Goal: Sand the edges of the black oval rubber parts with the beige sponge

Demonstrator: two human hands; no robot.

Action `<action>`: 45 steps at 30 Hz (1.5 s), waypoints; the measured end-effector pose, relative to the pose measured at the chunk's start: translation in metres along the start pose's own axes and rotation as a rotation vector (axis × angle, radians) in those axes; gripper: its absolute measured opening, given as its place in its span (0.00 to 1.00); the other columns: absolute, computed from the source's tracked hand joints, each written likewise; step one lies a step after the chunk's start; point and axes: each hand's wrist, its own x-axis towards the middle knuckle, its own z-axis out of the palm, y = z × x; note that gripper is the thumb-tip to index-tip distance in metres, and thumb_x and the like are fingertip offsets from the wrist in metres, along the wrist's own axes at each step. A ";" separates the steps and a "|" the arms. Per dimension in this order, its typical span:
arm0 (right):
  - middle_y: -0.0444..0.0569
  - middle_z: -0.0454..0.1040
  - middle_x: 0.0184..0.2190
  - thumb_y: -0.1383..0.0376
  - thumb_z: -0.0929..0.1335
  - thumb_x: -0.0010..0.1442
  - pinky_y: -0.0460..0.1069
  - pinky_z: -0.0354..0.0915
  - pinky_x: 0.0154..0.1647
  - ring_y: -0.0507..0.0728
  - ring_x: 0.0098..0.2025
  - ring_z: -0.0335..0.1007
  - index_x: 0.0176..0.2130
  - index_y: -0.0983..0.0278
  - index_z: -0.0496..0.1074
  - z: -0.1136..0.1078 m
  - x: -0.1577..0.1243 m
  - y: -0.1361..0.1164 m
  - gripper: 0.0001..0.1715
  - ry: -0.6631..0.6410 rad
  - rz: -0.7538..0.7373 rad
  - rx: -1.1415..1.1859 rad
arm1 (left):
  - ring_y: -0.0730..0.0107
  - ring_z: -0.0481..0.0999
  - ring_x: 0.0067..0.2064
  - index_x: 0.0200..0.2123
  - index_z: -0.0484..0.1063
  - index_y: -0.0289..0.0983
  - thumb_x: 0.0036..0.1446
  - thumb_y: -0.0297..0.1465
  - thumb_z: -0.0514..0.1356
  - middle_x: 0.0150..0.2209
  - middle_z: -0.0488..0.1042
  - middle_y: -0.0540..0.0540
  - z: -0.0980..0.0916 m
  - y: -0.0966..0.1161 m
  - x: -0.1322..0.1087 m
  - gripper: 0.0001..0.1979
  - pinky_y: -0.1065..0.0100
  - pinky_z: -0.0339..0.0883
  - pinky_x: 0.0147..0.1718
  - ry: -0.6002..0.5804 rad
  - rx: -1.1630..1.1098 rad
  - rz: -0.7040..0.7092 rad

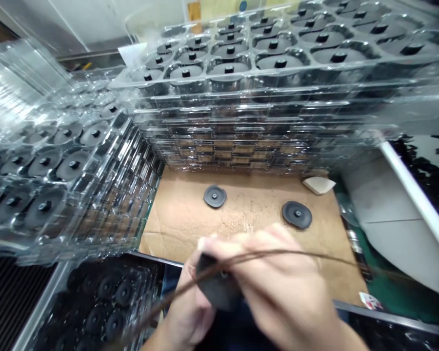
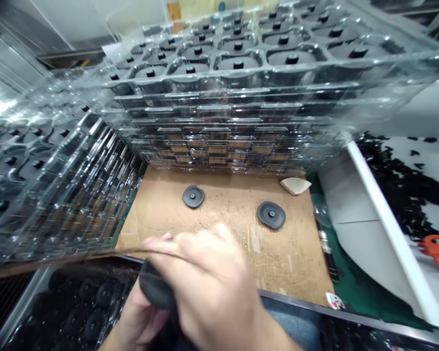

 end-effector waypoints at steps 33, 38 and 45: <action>0.50 0.74 0.36 0.64 0.64 0.57 0.43 0.68 0.30 0.54 0.32 0.72 0.41 0.61 0.73 0.043 -0.087 0.038 0.12 -0.168 0.537 0.178 | 0.63 0.66 0.52 0.59 0.21 0.53 0.49 0.25 0.60 0.52 0.62 0.43 -0.061 0.007 0.000 0.51 0.56 0.61 0.51 -0.300 0.924 0.803; 0.46 0.74 0.30 0.59 0.69 0.52 0.43 0.67 0.34 0.53 0.32 0.70 0.37 0.60 0.73 0.023 -0.072 0.005 0.12 0.062 0.785 0.381 | 0.63 0.68 0.51 0.60 0.23 0.48 0.49 0.27 0.61 0.50 0.64 0.40 -0.058 0.010 -0.012 0.51 0.58 0.64 0.48 -0.355 0.975 0.881; 0.45 0.73 0.27 0.61 0.70 0.51 0.45 0.65 0.31 0.52 0.29 0.69 0.36 0.61 0.75 0.005 -0.048 -0.022 0.11 -0.435 0.699 0.738 | 0.58 0.69 0.47 0.60 0.22 0.46 0.50 0.36 0.60 0.46 0.67 0.41 -0.054 0.012 -0.044 0.50 0.55 0.61 0.47 -0.351 0.818 0.600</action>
